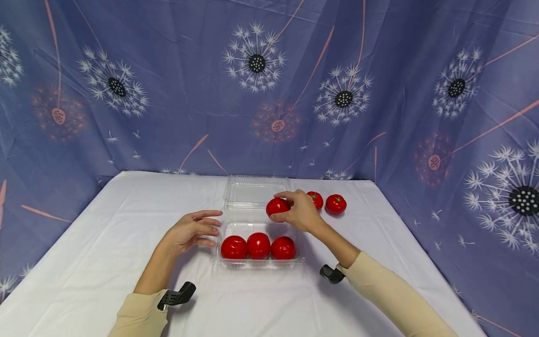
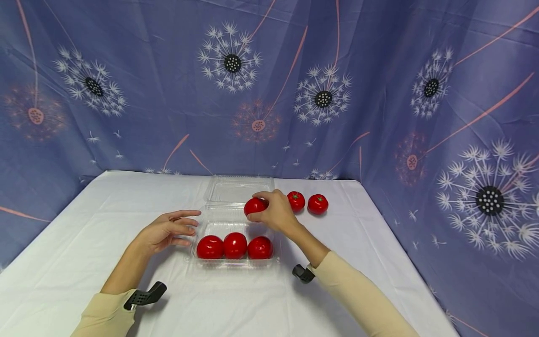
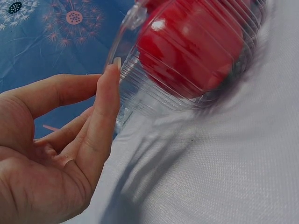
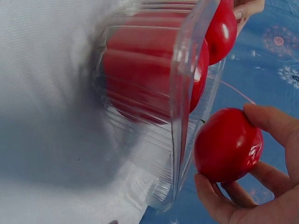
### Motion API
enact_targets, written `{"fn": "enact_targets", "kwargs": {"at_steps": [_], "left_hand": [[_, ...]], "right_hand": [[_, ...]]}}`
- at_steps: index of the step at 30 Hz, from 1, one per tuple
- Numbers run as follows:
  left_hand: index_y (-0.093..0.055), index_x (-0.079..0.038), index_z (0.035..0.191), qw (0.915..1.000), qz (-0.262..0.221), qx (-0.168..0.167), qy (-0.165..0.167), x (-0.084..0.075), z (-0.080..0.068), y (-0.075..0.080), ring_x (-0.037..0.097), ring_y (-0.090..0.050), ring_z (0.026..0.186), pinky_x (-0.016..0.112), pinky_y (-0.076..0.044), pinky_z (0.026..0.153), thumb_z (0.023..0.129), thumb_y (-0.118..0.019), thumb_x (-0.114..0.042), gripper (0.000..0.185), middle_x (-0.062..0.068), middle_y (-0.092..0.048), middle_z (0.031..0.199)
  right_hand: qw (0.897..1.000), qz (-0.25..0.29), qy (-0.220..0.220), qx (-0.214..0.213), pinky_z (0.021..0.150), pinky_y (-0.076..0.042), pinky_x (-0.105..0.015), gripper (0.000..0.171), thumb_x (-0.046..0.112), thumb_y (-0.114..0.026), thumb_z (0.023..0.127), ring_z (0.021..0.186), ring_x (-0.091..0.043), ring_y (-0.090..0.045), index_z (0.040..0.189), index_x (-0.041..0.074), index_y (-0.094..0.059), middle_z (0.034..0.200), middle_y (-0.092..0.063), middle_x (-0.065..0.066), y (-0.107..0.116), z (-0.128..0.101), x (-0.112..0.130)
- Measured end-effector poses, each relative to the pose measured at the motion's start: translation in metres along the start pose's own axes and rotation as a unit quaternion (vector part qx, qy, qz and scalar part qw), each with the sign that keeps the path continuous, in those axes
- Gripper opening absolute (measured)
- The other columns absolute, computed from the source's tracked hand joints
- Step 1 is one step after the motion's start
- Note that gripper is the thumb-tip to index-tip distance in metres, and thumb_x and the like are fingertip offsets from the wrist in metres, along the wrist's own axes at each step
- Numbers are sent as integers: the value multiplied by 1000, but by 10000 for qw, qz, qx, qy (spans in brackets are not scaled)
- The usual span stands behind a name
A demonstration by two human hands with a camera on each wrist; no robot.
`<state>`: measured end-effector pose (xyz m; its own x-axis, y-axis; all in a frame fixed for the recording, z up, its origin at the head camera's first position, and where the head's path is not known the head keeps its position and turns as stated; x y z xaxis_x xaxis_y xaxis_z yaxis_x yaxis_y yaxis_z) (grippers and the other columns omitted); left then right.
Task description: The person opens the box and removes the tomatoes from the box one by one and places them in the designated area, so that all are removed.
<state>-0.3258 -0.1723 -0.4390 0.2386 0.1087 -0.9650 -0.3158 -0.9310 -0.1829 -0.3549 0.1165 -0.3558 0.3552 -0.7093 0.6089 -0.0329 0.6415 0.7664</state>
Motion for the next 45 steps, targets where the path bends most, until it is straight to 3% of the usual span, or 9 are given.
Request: {"fn": "enact_targets", "kwargs": {"at_steps": [11, 21, 27, 36, 45], "left_hand": [[-39, 6, 151, 10000, -12, 4, -33, 0, 0, 0, 17, -71, 84, 37, -65, 71, 89, -65, 2, 67, 12, -64, 116], [-38, 6, 151, 10000, -65, 50, -34, 0, 0, 1, 16, -72, 84, 37, -65, 71, 90, -64, 2, 67, 11, -65, 115], [-38, 6, 151, 10000, -62, -3, 8, 0, 1, 0, 16, -71, 83, 36, -65, 70, 90, -64, 3, 67, 11, -65, 115], [-39, 6, 151, 10000, -37, -28, 0, 0, 2, 0, 15, -71, 82, 36, -65, 70, 89, -64, 3, 67, 13, -64, 118], [-39, 6, 151, 9999, -95, -42, 6, 1, 2, 0, 16, -72, 81, 36, -65, 69, 89, -64, 4, 67, 13, -64, 116]], "right_hand": [[9980, 530, -352, 42, 76, -61, -36, 56, 28, -86, 78, 111, -31, -65, 130, 18, -68, 116, -71, -9, 11, -4, -8], [9964, 595, -589, -125, 81, -61, -39, 54, 29, -86, 78, 112, -30, -65, 127, 20, -65, 124, -69, -11, 17, -5, -17], [9957, 606, -694, -76, 81, -61, -41, 56, 29, -87, 77, 110, -30, -64, 126, 21, -61, 119, -69, -13, 22, -7, -21], [9984, 336, -438, -149, 78, -58, -37, 67, 27, -86, 76, 105, -28, -59, 139, 19, -62, 114, -63, -15, 30, -7, -22], [9974, 427, -523, -256, 83, -59, -42, 58, 26, -86, 75, 110, -30, -54, 130, 18, -68, 117, -58, -17, 33, -9, -26]]}}
Point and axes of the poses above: each hand's wrist, its own z-axis towards the middle knuckle, its own y-axis out of the back of the hand, x = y × z, the point moved 6 cm from there along z, towards the middle knuckle
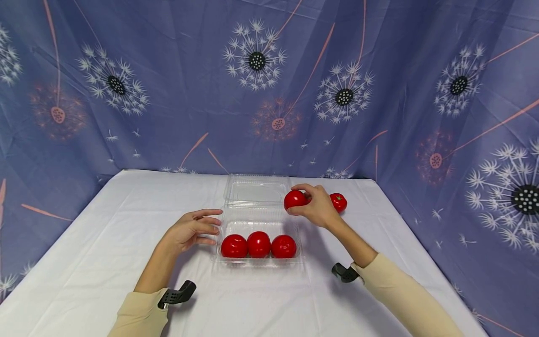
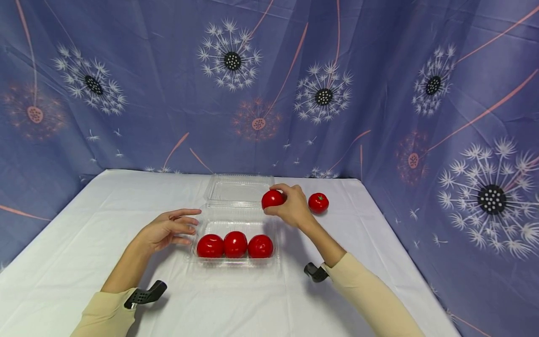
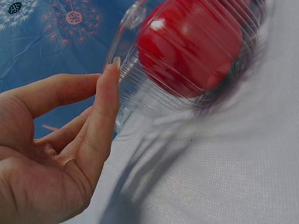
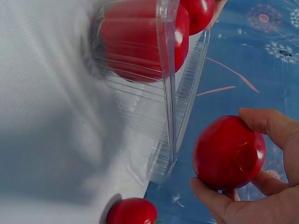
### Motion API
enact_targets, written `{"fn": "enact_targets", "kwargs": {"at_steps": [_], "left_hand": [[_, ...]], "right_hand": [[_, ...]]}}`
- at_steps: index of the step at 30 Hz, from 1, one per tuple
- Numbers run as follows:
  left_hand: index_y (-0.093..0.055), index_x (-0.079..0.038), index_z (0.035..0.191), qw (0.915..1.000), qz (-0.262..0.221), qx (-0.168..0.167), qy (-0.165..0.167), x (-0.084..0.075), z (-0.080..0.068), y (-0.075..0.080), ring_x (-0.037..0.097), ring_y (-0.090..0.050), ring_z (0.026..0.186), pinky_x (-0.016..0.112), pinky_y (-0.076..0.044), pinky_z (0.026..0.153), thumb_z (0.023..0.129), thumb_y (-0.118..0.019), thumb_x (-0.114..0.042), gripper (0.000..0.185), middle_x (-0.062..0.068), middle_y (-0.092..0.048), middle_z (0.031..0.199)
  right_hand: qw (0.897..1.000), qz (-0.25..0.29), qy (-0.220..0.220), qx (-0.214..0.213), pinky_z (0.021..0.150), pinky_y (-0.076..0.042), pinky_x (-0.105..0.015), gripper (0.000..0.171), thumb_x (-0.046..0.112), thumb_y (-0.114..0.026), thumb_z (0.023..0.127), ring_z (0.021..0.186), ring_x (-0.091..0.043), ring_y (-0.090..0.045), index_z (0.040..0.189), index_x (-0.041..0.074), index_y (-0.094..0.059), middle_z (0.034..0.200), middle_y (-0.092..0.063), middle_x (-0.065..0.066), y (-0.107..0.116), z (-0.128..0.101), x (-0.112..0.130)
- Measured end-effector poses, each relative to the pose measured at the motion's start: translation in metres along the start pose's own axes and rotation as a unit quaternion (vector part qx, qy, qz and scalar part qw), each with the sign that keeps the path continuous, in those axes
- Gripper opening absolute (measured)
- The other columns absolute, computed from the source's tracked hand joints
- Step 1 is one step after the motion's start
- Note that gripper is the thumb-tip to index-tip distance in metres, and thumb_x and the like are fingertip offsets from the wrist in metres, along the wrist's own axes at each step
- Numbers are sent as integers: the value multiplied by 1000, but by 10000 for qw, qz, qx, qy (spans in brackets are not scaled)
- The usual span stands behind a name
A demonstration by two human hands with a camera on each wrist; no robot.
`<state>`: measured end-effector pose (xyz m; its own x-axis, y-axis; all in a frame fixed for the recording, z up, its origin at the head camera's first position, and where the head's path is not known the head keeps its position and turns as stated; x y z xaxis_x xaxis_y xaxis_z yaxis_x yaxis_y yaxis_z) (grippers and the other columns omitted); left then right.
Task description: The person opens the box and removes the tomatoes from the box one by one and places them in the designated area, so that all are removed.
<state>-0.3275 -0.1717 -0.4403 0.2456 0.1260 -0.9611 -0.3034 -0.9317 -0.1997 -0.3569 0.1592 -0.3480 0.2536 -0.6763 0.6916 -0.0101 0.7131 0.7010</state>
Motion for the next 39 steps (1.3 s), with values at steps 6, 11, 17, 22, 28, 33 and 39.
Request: {"fn": "enact_targets", "kwargs": {"at_steps": [6, 11, 17, 22, 28, 33, 39], "left_hand": [[-38, 6, 151, 10000, 2, 0, 8, 0, 0, 0, 15, -72, 81, 36, -65, 69, 89, -64, 4, 67, 13, -65, 117], [-39, 6, 151, 10000, -3, 18, -1, -1, -1, -1, 15, -72, 82, 36, -65, 70, 90, -64, 4, 66, 12, -65, 116], [-40, 6, 151, 10000, -38, 52, -19, -2, -2, -1, 15, -72, 81, 36, -65, 69, 90, -64, 3, 66, 10, -66, 114], [-40, 5, 151, 9999, -57, 97, -28, -1, -3, -1, 15, -72, 82, 36, -65, 70, 90, -65, 2, 65, 9, -66, 113], [-40, 4, 151, 9999, -34, 101, -20, 0, -3, 0, 15, -72, 82, 36, -65, 70, 91, -65, 1, 65, 8, -66, 112], [-40, 4, 151, 9999, -42, 108, -35, 1, -2, 1, 15, -72, 82, 36, -65, 70, 91, -64, 1, 65, 8, -66, 112], [-40, 5, 151, 10000, -23, 62, -19, 0, -2, 0, 15, -72, 81, 37, -65, 70, 90, -64, 2, 65, 10, -66, 114]], "right_hand": [[9998, 188, -79, 55, 87, -61, -45, 57, 25, -85, 78, 112, -33, -62, 130, 18, -64, 125, -64, -17, 4, -2, -2], [9996, 192, -207, 73, 87, -61, -43, 57, 27, -85, 79, 113, -31, -63, 131, 21, -63, 129, -64, -14, 6, -4, -4], [9996, 185, -201, 54, 89, -60, -46, 57, 26, -85, 79, 115, -32, -64, 131, 19, -61, 131, -64, -16, 9, -5, -6], [9993, 157, -324, 26, 90, -59, -48, 58, 25, -87, 76, 115, -33, -64, 125, 19, -57, 127, -66, -17, 11, -5, -11], [9992, 94, -384, 13, 88, -60, -47, 62, 25, -88, 74, 113, -34, -64, 125, 17, -53, 124, -66, -17, 13, -8, -15], [9999, -12, -121, 7, 88, -59, -46, 63, 23, -87, 76, 109, -32, -65, 132, 14, -58, 120, -68, -17, 13, -9, -16], [10000, -47, -57, -59, 87, -59, -46, 58, 23, -85, 78, 110, -33, -64, 130, 11, -62, 120, -68, -16, 13, -10, -18]]}}
Point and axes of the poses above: each hand's wrist, its own z-axis towards the middle knuckle, its own y-axis out of the back of the hand, x = y × z, the point moved 6 cm from there along z, towards the middle knuckle
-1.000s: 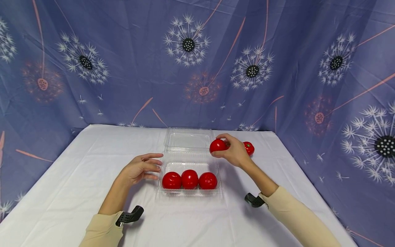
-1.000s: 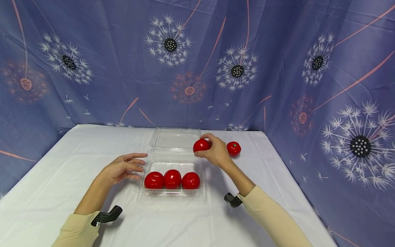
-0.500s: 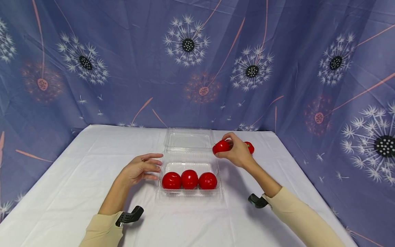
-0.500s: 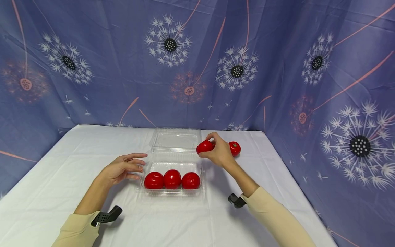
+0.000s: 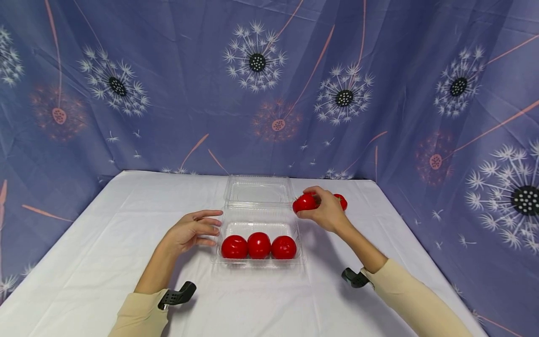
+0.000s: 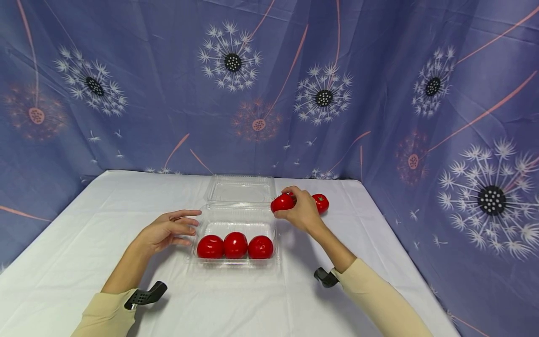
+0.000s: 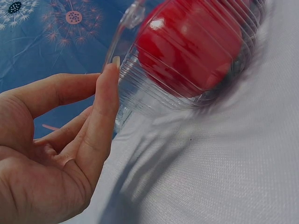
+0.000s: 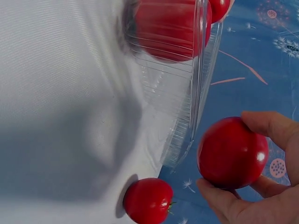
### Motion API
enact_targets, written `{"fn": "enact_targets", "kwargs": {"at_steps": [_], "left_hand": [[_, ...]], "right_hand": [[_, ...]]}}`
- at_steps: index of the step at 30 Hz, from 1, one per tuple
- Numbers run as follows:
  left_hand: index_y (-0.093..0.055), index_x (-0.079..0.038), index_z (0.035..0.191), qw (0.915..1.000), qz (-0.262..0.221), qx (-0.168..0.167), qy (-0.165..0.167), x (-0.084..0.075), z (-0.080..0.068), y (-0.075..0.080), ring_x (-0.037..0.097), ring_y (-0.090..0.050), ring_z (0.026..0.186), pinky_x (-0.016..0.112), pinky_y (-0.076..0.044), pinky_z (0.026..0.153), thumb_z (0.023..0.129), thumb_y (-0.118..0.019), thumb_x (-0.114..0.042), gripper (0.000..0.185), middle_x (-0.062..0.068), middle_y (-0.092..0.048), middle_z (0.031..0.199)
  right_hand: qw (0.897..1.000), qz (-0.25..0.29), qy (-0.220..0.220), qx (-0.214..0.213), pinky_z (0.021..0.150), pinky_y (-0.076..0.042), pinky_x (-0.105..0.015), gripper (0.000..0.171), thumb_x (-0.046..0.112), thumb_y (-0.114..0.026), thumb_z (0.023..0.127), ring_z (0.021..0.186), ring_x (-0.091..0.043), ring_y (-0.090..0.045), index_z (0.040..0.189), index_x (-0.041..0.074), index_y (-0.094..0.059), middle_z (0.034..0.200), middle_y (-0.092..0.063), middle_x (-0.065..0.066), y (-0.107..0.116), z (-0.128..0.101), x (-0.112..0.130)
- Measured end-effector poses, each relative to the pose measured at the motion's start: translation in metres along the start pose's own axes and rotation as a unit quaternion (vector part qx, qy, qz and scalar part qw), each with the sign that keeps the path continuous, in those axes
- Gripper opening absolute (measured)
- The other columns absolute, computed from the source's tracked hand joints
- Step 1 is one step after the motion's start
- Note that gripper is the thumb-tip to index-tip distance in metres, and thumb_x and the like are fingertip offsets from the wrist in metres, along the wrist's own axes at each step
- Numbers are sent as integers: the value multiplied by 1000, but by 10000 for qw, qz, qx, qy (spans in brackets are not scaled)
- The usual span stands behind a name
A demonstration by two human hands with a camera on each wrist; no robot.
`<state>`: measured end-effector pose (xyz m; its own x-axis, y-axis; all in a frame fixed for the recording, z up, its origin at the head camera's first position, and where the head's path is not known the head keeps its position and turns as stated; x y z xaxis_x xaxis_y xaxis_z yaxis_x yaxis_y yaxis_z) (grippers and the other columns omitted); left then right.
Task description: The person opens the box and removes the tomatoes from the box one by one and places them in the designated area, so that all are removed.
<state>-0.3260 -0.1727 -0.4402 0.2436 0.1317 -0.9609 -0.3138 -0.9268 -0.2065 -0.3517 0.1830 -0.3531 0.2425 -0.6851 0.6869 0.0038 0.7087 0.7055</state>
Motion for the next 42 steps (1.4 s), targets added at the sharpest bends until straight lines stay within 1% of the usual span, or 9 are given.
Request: {"fn": "enact_targets", "kwargs": {"at_steps": [4, 11, 14, 19, 26, 29, 35, 38, 42], "left_hand": [[-40, 5, 151, 10000, 1, 36, -12, 0, 0, 0, 16, -72, 82, 37, -65, 71, 91, -64, 1, 65, 10, -66, 115], [-39, 5, 151, 10000, 5, 21, -10, -2, -2, -1, 15, -71, 82, 36, -65, 70, 90, -65, 2, 66, 10, -65, 114], [-40, 5, 151, 10000, 30, 18, -1, -2, -2, -2, 15, -71, 83, 36, -65, 71, 90, -64, 2, 66, 10, -65, 114], [-40, 5, 151, 10000, 31, 12, 11, -1, -2, -1, 15, -71, 83, 36, -65, 71, 90, -64, 2, 66, 10, -65, 114], [-40, 4, 151, 10000, -32, 13, 22, -1, -1, -2, 15, -71, 82, 36, -65, 71, 89, -65, 3, 66, 10, -65, 114], [-39, 5, 151, 10000, -42, 17, 17, -2, -2, -2, 15, -71, 82, 36, -65, 71, 90, -64, 4, 66, 10, -66, 113], [-40, 5, 150, 10000, -69, 67, -19, -2, -2, -2, 15, -72, 82, 36, -65, 71, 91, -63, 3, 64, 9, -66, 112], [-40, 5, 150, 10000, -60, 68, -12, -1, -1, -2, 15, -72, 82, 36, -65, 71, 91, -63, 3, 64, 9, -66, 113], [-40, 5, 150, 10000, -23, 11, 5, -1, 0, -1, 16, -72, 82, 36, -65, 71, 91, -63, 3, 64, 11, -65, 114]], "right_hand": [[9999, 5, -92, -81, 87, -59, -46, 59, 24, -84, 78, 110, -33, -63, 132, 12, -61, 122, -67, -15, 2, -1, -2], [9998, 8, -105, -196, 88, -59, -46, 59, 26, -85, 79, 109, -32, -64, 132, 18, -61, 128, -64, -14, 3, -1, -1], [9997, 36, -88, -203, 89, -59, -47, 57, 24, -84, 79, 111, -33, -64, 131, 18, -60, 130, -64, -14, 3, -2, 1], [9996, 123, -202, -157, 91, -58, -50, 57, 22, -85, 78, 115, -36, -62, 127, 16, -56, 133, -61, -18, 3, -3, 0], [9994, 149, -277, -173, 90, -59, -50, 57, 19, -87, 75, 116, -36, -61, 121, 14, -53, 130, -62, -19, 3, -4, -2], [9994, 182, -208, -198, 91, -59, -50, 60, 18, -87, 75, 115, -37, -61, 123, 12, -52, 129, -61, -20, 3, -4, -4], [9997, 49, 92, -229, 92, -59, -52, 71, 13, -86, 75, 113, -40, -61, 138, 9, -54, 129, -60, -21, 3, -4, -5], [9997, -52, 81, -213, 91, -59, -51, 72, 13, -86, 74, 112, -39, -60, 140, 11, -57, 128, -57, -22, 2, -5, -7], [9998, -68, -67, -198, 91, -59, -51, 68, 16, -85, 75, 111, -39, -58, 138, 12, -60, 124, -53, -23, 1, -7, -10]]}}
Point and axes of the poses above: each hand's wrist, its own z-axis towards the middle knuckle, its own y-axis out of the back of the hand, x = y × z, the point moved 6 cm from there along z, towards the middle knuckle
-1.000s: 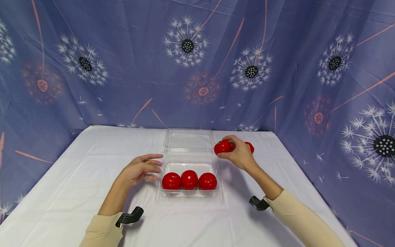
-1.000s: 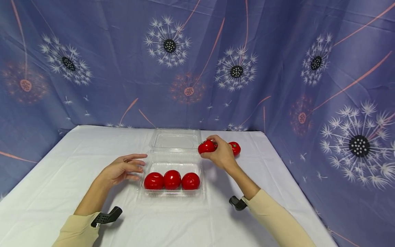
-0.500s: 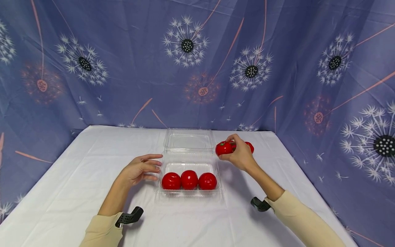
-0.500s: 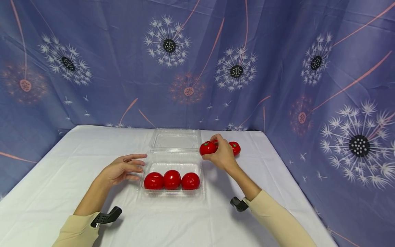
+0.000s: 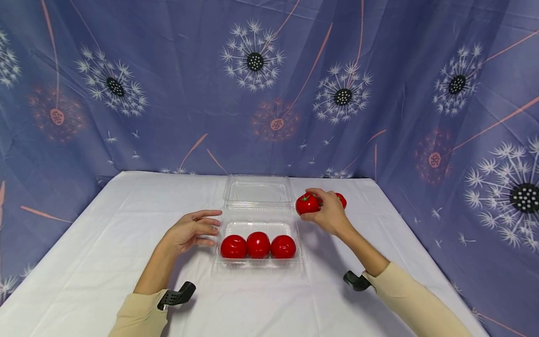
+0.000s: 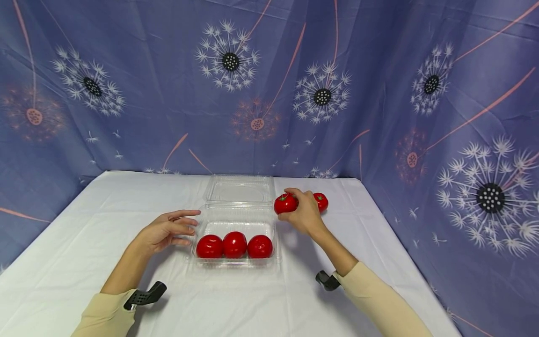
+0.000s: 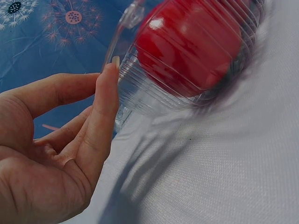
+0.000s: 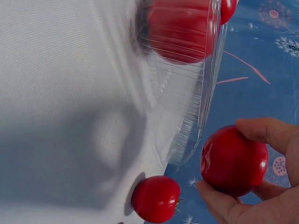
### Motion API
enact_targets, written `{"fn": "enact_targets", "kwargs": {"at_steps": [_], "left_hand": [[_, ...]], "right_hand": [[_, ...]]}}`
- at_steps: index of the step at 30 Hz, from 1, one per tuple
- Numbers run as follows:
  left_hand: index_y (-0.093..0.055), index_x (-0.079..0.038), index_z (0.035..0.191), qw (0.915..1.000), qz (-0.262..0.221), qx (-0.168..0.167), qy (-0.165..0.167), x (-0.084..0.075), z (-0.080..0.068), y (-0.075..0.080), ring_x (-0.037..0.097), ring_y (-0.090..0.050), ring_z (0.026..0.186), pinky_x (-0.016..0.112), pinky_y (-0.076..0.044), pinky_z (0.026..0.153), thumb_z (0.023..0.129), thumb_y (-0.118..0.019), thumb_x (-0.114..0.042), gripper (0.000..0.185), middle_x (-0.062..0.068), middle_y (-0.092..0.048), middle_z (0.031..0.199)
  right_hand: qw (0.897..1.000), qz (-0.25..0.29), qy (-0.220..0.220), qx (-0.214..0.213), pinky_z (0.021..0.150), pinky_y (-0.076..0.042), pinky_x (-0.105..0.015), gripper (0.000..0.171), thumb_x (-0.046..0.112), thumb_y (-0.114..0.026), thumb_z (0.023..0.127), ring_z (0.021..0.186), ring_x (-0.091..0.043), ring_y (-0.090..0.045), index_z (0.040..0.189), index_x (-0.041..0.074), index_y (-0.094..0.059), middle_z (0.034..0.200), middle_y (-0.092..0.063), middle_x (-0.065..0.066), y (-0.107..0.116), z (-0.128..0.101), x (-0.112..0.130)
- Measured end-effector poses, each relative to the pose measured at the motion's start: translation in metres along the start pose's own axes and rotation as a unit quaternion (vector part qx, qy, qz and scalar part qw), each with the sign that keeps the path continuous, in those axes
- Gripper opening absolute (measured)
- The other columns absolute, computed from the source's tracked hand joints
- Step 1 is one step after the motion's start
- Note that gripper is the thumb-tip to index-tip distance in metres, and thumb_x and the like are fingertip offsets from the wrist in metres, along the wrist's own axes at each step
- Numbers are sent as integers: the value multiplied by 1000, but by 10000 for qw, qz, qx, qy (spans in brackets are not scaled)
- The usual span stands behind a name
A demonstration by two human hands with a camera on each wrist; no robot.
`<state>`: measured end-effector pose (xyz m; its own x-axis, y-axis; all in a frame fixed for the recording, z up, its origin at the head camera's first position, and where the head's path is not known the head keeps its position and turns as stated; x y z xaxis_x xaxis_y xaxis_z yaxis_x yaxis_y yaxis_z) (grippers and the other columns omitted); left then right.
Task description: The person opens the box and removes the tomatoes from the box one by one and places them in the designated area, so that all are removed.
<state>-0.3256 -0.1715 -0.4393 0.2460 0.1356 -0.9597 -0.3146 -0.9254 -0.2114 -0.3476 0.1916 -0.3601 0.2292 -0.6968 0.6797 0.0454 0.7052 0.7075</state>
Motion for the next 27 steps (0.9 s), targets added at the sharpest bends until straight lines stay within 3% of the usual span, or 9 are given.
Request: {"fn": "enact_targets", "kwargs": {"at_steps": [10, 19, 27], "left_hand": [[-40, 5, 151, 10000, 10, 26, -10, 1, 1, 1, 15, -72, 82, 36, -65, 71, 90, -64, 3, 66, 10, -65, 114], [-38, 6, 151, 10000, -34, 35, -10, 0, -1, 0, 15, -72, 82, 36, -65, 70, 91, -63, 3, 65, 10, -65, 113], [-38, 6, 151, 10000, 11, 46, -21, 0, -1, 0, 16, -72, 84, 36, -65, 71, 92, -63, 1, 65, 11, -64, 115]], "right_hand": [[10000, 35, -30, 14, 93, -58, -53, 64, 16, -85, 75, 113, -41, -60, 134, 11, -61, 129, -58, -21, 0, -2, -1], [10000, -85, -30, -20, 90, -58, -50, 65, 17, -87, 73, 104, -35, -62, 133, 12, -61, 125, -64, -18, 3, -3, -7], [9997, -164, -177, 74, 97, -56, -56, 66, 13, -87, 72, 114, -40, -62, 132, 11, -59, 130, -62, -23, 5, -4, -19]]}}
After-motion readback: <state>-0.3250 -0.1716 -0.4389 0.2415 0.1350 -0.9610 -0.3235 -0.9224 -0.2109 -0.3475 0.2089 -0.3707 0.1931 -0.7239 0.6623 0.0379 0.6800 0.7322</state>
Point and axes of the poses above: each hand's wrist, its own z-axis towards the middle knuckle, its own y-axis out of the back of the hand, x = y × z, the point moved 6 cm from there along z, towards the middle knuckle
